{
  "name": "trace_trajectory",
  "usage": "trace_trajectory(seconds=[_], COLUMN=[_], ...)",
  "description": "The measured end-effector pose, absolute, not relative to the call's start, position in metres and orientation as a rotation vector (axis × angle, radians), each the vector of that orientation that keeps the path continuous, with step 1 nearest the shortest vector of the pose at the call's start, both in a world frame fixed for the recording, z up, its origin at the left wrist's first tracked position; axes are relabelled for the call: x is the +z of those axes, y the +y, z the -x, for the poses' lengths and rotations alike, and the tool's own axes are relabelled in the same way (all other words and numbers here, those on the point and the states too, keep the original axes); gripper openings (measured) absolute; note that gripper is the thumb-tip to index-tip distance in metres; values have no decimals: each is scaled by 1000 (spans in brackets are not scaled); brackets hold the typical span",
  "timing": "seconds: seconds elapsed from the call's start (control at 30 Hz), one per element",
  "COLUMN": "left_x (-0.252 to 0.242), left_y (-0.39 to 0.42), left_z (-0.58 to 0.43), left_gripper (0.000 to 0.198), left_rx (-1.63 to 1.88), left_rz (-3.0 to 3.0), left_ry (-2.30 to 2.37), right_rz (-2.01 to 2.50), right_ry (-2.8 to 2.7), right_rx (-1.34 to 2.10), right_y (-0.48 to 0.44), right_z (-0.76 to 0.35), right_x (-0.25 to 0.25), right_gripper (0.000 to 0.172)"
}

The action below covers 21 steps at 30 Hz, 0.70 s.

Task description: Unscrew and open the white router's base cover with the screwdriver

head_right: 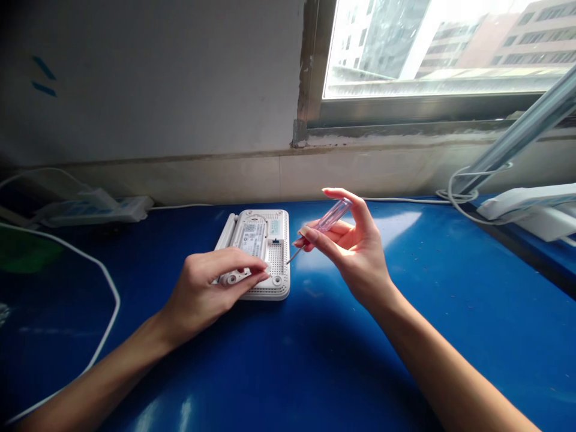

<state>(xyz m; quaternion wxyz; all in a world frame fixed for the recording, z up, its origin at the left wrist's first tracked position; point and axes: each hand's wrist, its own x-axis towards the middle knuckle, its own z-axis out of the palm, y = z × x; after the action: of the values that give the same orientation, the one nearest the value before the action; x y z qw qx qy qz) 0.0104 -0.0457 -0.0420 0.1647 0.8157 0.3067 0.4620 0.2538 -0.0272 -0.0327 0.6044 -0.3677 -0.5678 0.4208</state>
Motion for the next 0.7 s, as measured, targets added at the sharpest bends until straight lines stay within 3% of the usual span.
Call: trace_trajectory(seconds=[0.2, 0.7], left_x=[-46, -50], left_y=[-39, -38], left_z=[-12, -22], left_gripper=[4, 12], left_rx=[1194, 1188], left_rz=[-2514, -2610], left_ry=[723, 717], right_rz=[863, 841], right_ry=[-1346, -1329], right_rx=[968, 1001], right_y=[-23, -21], right_z=[-259, -261], right_x=[-36, -38], right_gripper=[59, 59])
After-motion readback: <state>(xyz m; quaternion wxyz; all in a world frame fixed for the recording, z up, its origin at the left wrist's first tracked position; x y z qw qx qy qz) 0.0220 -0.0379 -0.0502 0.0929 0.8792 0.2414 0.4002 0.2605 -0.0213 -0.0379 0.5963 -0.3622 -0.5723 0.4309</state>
